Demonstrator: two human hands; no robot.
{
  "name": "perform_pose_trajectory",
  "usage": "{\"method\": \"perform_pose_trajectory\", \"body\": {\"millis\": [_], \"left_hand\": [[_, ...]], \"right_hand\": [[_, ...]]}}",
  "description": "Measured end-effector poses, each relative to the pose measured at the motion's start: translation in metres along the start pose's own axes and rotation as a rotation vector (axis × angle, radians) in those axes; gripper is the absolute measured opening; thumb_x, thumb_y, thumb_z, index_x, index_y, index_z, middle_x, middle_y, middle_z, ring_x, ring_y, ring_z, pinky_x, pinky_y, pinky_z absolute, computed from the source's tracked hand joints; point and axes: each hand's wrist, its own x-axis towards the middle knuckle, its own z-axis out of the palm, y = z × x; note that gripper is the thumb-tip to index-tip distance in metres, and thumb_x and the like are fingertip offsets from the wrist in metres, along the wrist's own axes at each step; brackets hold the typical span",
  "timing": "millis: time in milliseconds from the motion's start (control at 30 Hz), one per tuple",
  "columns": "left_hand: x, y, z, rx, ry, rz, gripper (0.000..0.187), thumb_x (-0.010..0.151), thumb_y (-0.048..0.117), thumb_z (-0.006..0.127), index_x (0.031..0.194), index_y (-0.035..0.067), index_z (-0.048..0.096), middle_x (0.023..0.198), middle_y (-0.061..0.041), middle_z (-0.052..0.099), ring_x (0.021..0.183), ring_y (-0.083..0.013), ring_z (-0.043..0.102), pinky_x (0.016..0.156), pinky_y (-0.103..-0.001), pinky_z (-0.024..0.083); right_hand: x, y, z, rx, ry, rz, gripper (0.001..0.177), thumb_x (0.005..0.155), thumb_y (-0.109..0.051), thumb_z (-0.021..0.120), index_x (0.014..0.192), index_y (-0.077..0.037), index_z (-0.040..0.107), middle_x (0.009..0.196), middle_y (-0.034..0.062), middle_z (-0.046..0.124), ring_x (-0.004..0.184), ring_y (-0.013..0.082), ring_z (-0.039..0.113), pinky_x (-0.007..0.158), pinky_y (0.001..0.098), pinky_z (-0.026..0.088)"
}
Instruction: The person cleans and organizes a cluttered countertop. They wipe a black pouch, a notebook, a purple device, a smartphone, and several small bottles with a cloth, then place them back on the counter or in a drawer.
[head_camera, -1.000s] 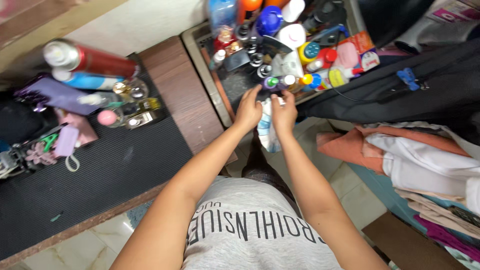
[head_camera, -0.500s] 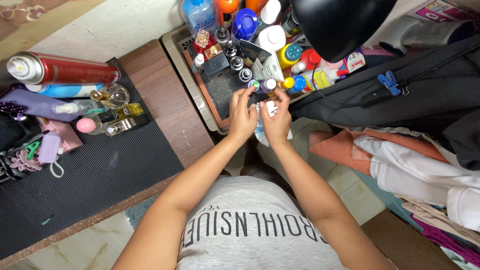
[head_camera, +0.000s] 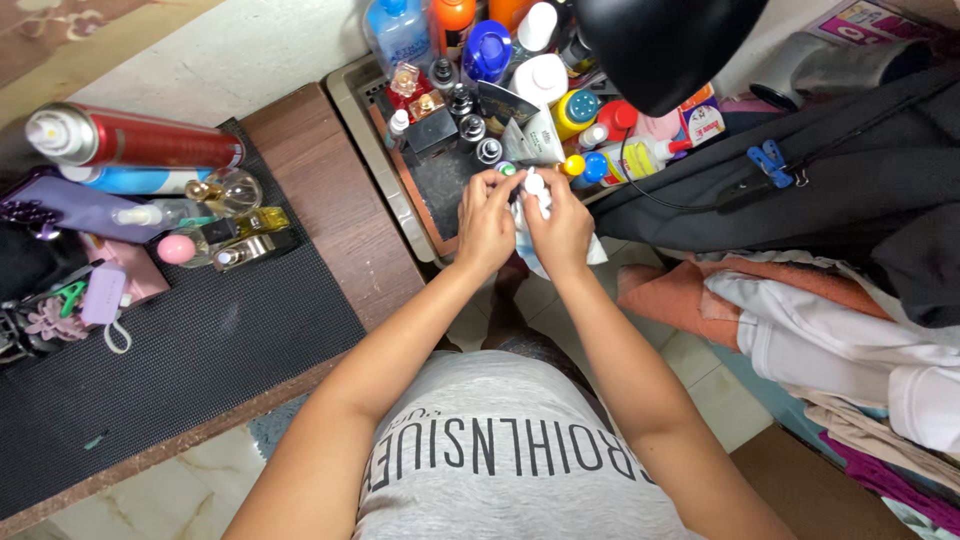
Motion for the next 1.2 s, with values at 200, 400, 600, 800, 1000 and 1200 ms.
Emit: {"method": "perform_pose_trajectory", "body": {"millis": [200,400,600,800,1000,1200], "left_hand": [[-0.026,0.006,-0.060,-0.077,-0.034,0.043,0.055,0.085,0.001,0.072,0.138,0.013,0.062,0.129,-0.011,0.055,0.114,-0.0304,0.056,0.104,-0.042,0.046],[-0.079,-0.012,-0.149,-0.046,0.063,-0.005,0.062,0.078,0.002,0.079,0.137,0.008,0.060,0.137,-0.013,0.056,0.126,-0.0360,0.053,0.109,-0.043,0.044],[-0.138,-0.051,-0.226,0.009,0.259,-0.128,0.051,0.079,0.005,0.081,0.126,0.008,0.063,0.131,-0.010,0.066,0.122,-0.0334,0.060,0.104,-0.042,0.048],[-0.184,-0.096,-0.276,0.043,0.399,-0.274,0.048,0.075,0.007,0.086,0.120,0.009,0.068,0.121,-0.008,0.070,0.105,-0.0270,0.066,0.089,-0.036,0.054],[-0.199,-0.138,-0.305,-0.004,0.478,-0.340,0.046,0.077,0.010,0.087,0.119,0.007,0.068,0.117,-0.009,0.069,0.099,-0.0226,0.068,0.085,-0.034,0.055],[-0.190,-0.163,-0.320,-0.065,0.518,-0.383,0.046,0.078,0.015,0.088,0.119,0.007,0.068,0.110,-0.008,0.069,0.093,-0.0199,0.066,0.083,-0.032,0.055]], "right_hand": [[-0.029,-0.053,-0.024,-0.012,-0.148,-0.195,0.033,0.092,-0.015,0.072,0.124,-0.009,0.066,0.106,0.0160,0.074,0.093,0.0341,0.073,0.079,0.0410,0.057],[-0.052,-0.117,0.013,0.051,-0.343,-0.443,0.037,0.092,-0.016,0.075,0.127,-0.012,0.067,0.102,0.0119,0.074,0.088,0.0308,0.072,0.075,0.0390,0.057],[-0.082,-0.177,0.080,0.043,-0.630,-0.457,0.042,0.090,-0.017,0.076,0.132,-0.018,0.069,0.077,0.0091,0.064,0.065,0.0279,0.063,0.061,0.0404,0.051],[-0.109,-0.216,0.144,0.144,-0.717,-0.548,0.041,0.092,-0.019,0.075,0.133,-0.017,0.067,0.095,0.0097,0.072,0.071,0.0273,0.067,0.067,0.0396,0.054],[-0.129,-0.241,0.194,0.146,-0.738,-0.445,0.040,0.091,-0.026,0.077,0.128,-0.013,0.067,0.101,0.0131,0.074,0.072,0.0295,0.068,0.068,0.0399,0.055],[-0.141,-0.216,0.234,0.000,-0.687,-0.425,0.033,0.089,-0.029,0.079,0.114,-0.010,0.068,0.098,0.0131,0.070,0.093,0.0355,0.065,0.079,0.0450,0.052]]}}
